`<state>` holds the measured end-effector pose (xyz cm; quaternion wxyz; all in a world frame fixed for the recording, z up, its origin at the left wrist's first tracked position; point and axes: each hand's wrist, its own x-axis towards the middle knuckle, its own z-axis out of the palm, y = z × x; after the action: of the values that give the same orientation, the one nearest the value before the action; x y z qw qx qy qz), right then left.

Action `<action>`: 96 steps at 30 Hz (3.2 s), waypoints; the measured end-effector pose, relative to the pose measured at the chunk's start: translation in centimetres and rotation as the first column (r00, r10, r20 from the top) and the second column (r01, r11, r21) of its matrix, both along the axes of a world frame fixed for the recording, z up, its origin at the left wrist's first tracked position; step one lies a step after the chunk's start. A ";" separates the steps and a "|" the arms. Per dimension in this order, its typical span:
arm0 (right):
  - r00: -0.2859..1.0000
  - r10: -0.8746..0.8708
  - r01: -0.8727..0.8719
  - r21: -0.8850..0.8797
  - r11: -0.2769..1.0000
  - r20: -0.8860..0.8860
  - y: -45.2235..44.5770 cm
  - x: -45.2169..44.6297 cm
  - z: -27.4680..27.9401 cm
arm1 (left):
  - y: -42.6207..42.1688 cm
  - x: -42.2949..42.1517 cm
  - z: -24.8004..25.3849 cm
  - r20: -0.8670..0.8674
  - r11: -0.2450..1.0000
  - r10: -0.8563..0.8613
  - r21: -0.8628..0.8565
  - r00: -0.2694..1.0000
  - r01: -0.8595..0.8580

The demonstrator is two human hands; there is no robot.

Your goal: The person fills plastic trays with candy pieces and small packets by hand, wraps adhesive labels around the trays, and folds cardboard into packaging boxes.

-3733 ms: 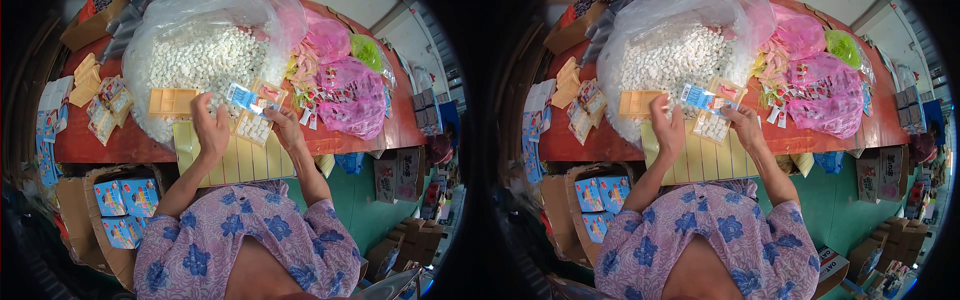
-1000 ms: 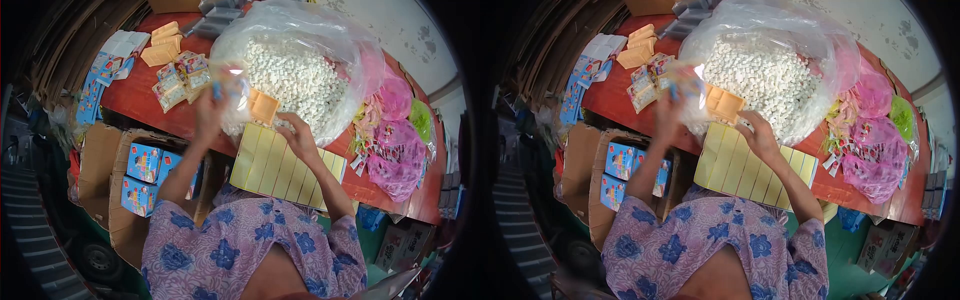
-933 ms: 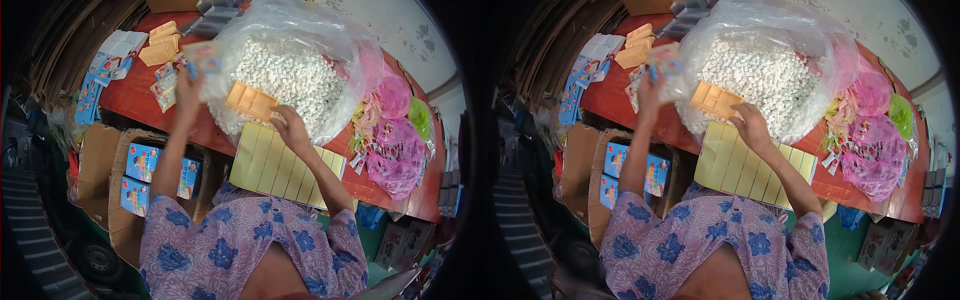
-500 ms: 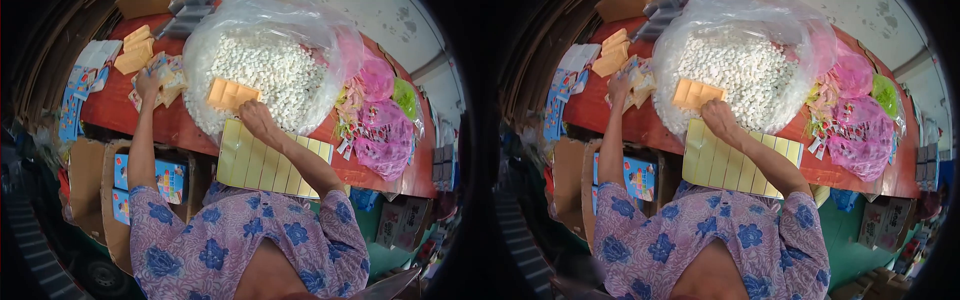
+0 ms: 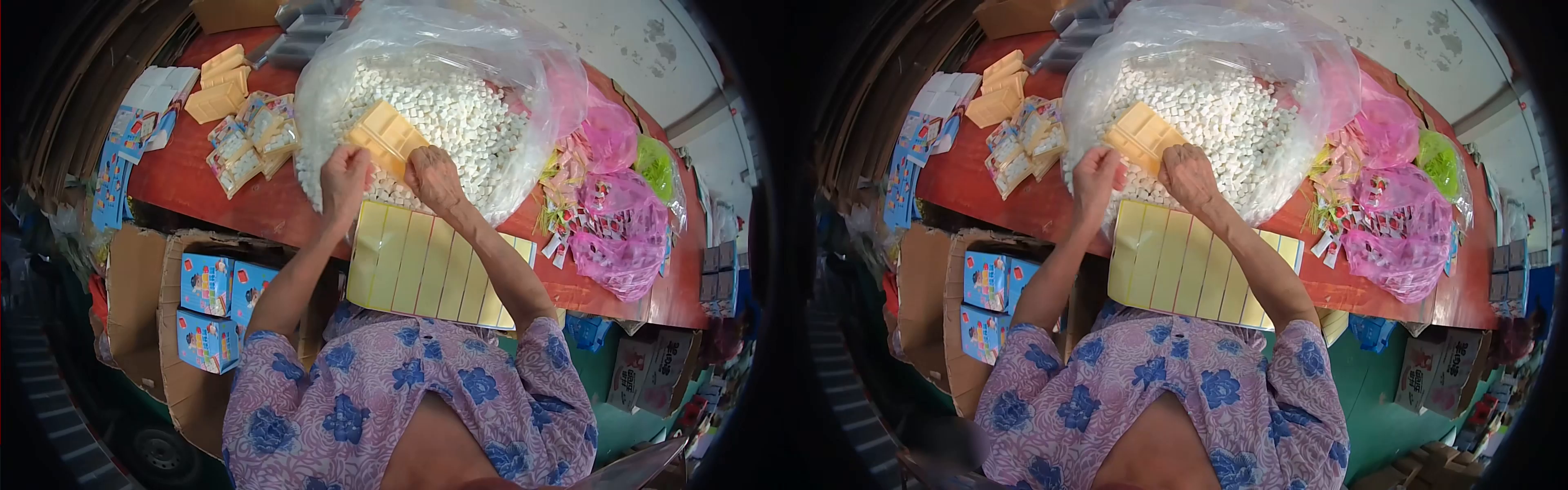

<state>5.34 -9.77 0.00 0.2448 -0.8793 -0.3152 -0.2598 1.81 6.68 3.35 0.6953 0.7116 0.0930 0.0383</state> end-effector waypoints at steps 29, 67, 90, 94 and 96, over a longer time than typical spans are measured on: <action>0.862 -0.198 0.441 0.499 0.746 -0.466 -5.1 6.2 -3.4 | -12.2 7.1 -6.2 -0.084 0.817 0.248 -0.516 0.965 -0.255; 0.932 -0.343 0.359 0.161 0.919 -0.116 -6.6 1.2 2.0 | -11.0 6.2 -5.0 -0.139 0.554 -0.267 -0.832 0.954 0.034; 0.390 -0.765 0.881 -0.035 0.473 -0.512 -23.0 -11.4 -2.9 | -9.7 2.9 -4.7 -0.172 0.618 -0.327 -0.783 0.929 0.072; 0.518 -0.663 0.823 0.104 0.558 -0.540 -22.4 -10.2 -2.7 | -9.9 2.7 -4.3 -0.177 0.615 -0.327 -0.786 0.928 0.067; 0.514 -0.606 0.807 0.103 0.581 -0.607 -21.3 -9.8 -2.3 | -10.1 2.6 -3.9 -0.189 0.630 -0.316 -0.774 0.930 0.057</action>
<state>-4.45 -31.05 -2.32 0.3501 -0.8998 0.2125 -0.1503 4.44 -3.43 -0.51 0.9047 0.3586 0.1323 -0.1884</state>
